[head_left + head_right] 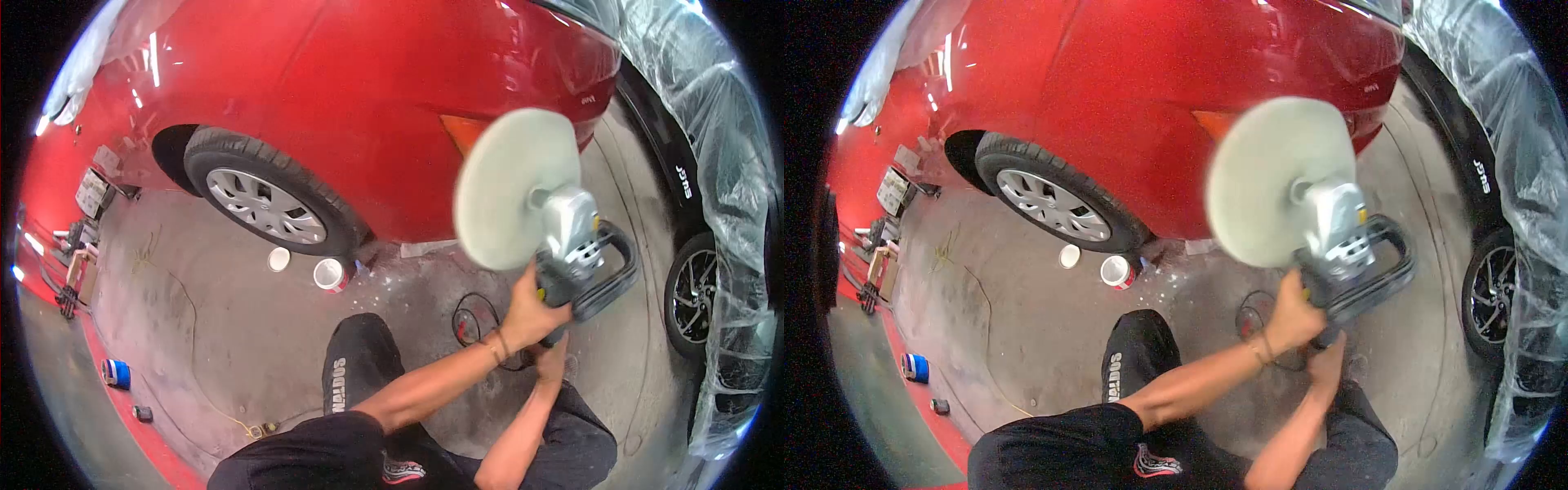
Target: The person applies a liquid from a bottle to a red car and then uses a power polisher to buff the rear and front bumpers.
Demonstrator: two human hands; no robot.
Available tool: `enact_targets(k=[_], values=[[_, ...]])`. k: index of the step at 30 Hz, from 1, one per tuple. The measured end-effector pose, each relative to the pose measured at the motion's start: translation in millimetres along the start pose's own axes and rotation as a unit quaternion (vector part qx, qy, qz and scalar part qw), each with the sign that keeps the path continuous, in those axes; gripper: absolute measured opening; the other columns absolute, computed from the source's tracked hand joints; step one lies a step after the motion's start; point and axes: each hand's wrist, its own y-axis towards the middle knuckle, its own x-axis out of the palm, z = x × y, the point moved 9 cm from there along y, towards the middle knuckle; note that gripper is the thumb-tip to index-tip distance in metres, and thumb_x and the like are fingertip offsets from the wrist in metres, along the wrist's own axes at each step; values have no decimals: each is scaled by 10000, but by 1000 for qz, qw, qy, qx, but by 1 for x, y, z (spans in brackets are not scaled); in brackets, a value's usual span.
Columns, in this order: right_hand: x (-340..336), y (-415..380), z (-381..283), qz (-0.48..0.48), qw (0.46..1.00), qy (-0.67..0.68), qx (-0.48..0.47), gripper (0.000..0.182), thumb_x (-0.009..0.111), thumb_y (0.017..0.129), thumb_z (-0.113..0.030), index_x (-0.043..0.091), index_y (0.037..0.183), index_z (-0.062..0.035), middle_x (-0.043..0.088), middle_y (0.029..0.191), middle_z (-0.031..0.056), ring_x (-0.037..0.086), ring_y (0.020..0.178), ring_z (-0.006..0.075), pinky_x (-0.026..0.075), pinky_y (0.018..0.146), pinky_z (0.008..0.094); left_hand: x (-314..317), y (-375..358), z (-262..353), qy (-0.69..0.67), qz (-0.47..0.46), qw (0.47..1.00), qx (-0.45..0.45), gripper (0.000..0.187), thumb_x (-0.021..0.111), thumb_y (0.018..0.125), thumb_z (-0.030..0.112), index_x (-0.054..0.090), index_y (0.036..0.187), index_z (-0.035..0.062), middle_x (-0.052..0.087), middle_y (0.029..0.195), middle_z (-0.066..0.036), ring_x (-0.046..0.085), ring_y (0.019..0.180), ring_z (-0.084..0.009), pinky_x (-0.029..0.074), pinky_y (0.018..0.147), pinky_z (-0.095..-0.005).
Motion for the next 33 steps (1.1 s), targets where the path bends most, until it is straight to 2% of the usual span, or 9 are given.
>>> enact_targets(k=[4,11,14,17,21,26,29,32,33], values=[[50,-13,1,-32,985,-151,-77,762,965,821,-226,547,1399,43,723,1160,124,704,1001,259,566,950,420,-66,-8,68,-94,-15,995,8,488,918,789,84,690,1198,-49,757,1182,-108,683,1125,-179,555,1032,-374],[177,-19,-203,44,990,-35,-127,455,957,832,-239,740,1122,36,797,1071,136,761,988,270,574,907,425,-118,59,198,-54,-127,989,55,775,1002,731,180,605,1356,-51,742,1232,-118,696,1148,-196,550,1067,-380],[229,-18,-223,-26,988,-32,-151,460,940,813,-184,731,1160,33,807,1002,129,775,924,262,590,863,423,-170,52,253,-3,-33,986,166,572,963,788,164,717,1274,-8,754,1225,-76,695,1133,-195,567,1028,-379],[287,-28,-227,-117,984,-68,-116,473,914,769,-134,720,1176,9,812,991,182,804,934,296,606,857,445,-242,47,235,-38,18,994,104,578,940,821,167,700,1309,-32,760,1201,-116,714,1087,-218,600,971,-407],[342,-54,-196,-146,973,-78,-159,485,908,764,-173,726,1185,-14,797,994,239,810,963,390,613,861,461,-303,16,220,-129,47,983,123,523,832,843,138,684,1295,-80,784,1144,-221,794,987,-310,659,895,-449],[344,-88,-116,-120,988,29,-94,447,891,827,-191,719,1194,-1,803,1004,186,808,979,344,609,863,442,-347,-15,96,94,46,994,13,713,944,774,253,666,1365,-34,758,1232,-230,758,1060,-315,631,940,-437],[325,-113,-28,-20,996,53,-75,438,851,880,-123,678,1252,30,764,1163,132,750,1071,261,583,933,415,-290,-17,71,230,-20,973,16,840,952,703,317,636,1379,-69,766,1155,-262,777,1044,-335,619,936,-447],[321,-142,34,-20,986,131,104,458,850,885,-76,631,1279,0,712,1207,44,693,1084,198,565,923,373,-234,-18,79,327,-90,941,20,969,960,633,381,606,1394,-103,774,1077,-295,795,1028,-355,608,932,-457],[321,-152,55,-38,983,140,114,431,849,896,-87,633,1261,-11,707,1195,32,682,1075,176,562,908,361,-224,-22,80,396,-131,904,-95,1028,958,621,372,584,1435,-132,762,1160,-326,768,1110,-430,590,1024,-446]])
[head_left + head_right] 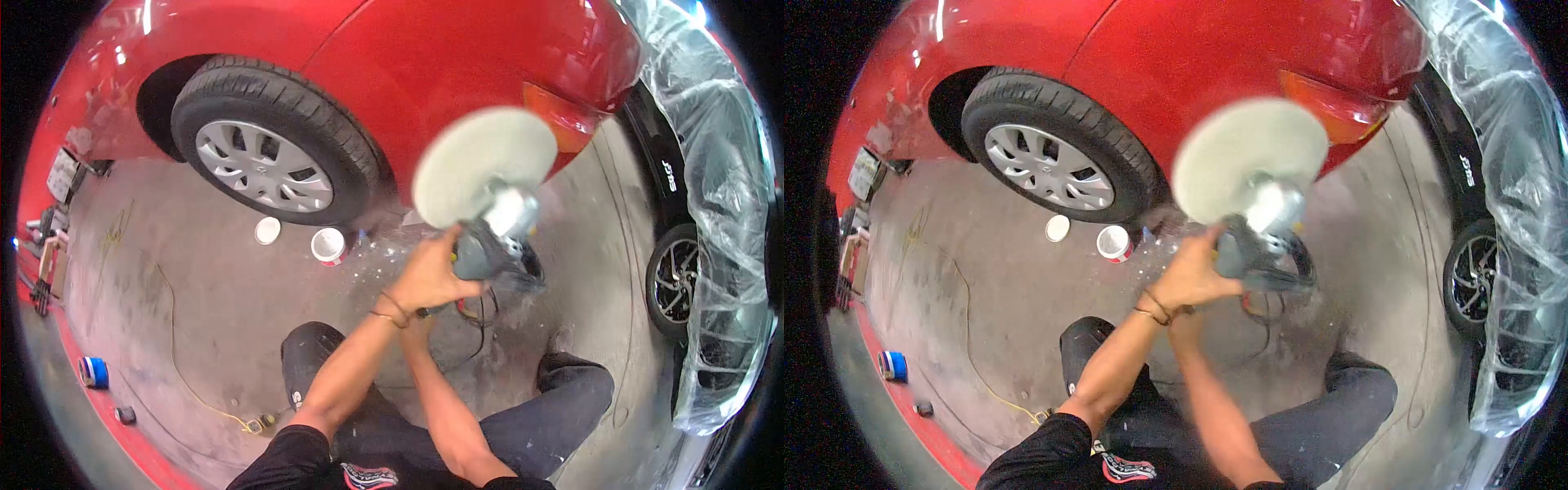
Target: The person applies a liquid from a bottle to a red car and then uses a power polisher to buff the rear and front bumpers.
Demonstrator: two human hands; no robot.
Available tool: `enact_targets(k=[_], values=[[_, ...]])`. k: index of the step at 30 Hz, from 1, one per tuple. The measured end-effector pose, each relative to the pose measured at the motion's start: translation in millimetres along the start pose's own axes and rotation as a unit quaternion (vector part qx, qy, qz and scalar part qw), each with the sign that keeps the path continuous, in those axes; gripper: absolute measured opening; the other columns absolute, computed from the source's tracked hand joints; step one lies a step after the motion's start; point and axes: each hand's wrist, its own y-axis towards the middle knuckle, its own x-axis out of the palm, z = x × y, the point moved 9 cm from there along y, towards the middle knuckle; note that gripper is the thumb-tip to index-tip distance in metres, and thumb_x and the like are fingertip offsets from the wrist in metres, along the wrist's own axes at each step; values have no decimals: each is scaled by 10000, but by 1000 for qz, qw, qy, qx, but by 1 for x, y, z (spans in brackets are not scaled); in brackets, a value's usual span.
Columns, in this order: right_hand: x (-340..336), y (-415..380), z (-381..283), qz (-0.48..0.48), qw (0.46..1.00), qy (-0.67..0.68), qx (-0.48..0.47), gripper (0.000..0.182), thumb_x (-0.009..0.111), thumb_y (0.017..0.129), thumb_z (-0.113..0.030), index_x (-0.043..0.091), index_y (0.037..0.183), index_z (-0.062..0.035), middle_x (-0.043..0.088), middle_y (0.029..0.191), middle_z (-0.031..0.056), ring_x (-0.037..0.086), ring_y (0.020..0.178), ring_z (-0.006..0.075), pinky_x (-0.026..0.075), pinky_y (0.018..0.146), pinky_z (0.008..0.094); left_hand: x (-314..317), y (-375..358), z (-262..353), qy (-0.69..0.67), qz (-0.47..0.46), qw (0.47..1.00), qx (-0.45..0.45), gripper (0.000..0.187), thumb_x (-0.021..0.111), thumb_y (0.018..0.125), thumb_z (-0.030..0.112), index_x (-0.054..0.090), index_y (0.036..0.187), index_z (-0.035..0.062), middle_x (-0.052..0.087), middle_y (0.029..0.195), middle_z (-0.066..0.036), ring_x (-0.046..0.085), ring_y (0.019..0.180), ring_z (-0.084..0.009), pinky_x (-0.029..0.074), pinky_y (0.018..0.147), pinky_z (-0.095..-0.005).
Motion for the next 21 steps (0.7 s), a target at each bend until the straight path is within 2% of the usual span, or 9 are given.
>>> enact_targets(k=[4,6,7,8,10,12,15,18,21], values=[[-18,-4,65,-29,999,40,-13,339,825,937,-109,636,1210,-39,699,1176,9,651,1049,121,547,875,325,39,4,-32,-5,-22,1000,4,1024,925,636,334,562,1459,-158,755,1118,-351,768,1111,-440,594,997,-447],[-22,-4,56,-35,998,-11,-54,323,806,949,-93,628,1215,-46,695,1186,4,648,1049,117,545,876,316,36,-4,-30,-28,-26,999,-3,1026,917,638,326,556,1467,-161,756,1118,-347,771,1110,-427,594,996,-444],[-20,-5,53,-34,999,0,-23,342,813,947,-101,623,1226,-45,692,1186,4,649,1055,119,545,879,316,26,-4,-27,-45,-9,999,1,1024,912,638,319,555,1469,-161,756,1124,-345,771,1109,-419,594,994,-444],[-7,-9,14,-32,999,11,6,361,819,944,-110,619,1238,-45,689,1186,4,650,1060,121,545,882,316,12,-4,-22,-62,9,998,6,1021,907,637,312,555,1470,-161,756,1130,-343,772,1108,-411,594,992,-444],[11,4,-27,8,999,12,-46,382,840,930,-122,628,1237,-39,694,1157,3,653,1049,124,546,883,321,-32,-12,-1,-86,93,988,89,947,949,664,363,587,1429,-61,770,1104,-286,776,1071,-428,606,964,-468],[20,14,-57,35,986,5,-165,361,834,936,-123,663,1225,8,726,1170,59,675,1114,185,548,943,368,-68,-23,4,-107,194,959,175,934,976,671,362,596,1428,-31,775,1153,-262,770,1103,-402,600,985,-457],[45,34,-183,-103,963,-134,-209,403,863,853,-33,691,1213,26,773,1131,89,738,1119,239,569,971,405,-120,-31,29,-185,266,933,158,722,978,735,280,672,1316,-21,768,1123,-149,727,1051,-275,585,978,-405],[39,35,-298,-44,878,-377,-291,408,857,779,-63,708,1156,-15,793,980,182,795,958,332,593,864,444,-149,-30,67,-356,322,848,223,546,979,777,178,717,1221,-1,749,1066,-42,683,982,-156,581,931,-353],[18,20,-367,-33,776,-511,-369,405,847,765,-89,711,1144,-44,766,921,249,763,912,481,590,809,507,-125,-18,70,-504,294,789,192,496,972,807,162,706,1205,34,729,1077,-15,677,1001,-137,579,932,-355]])
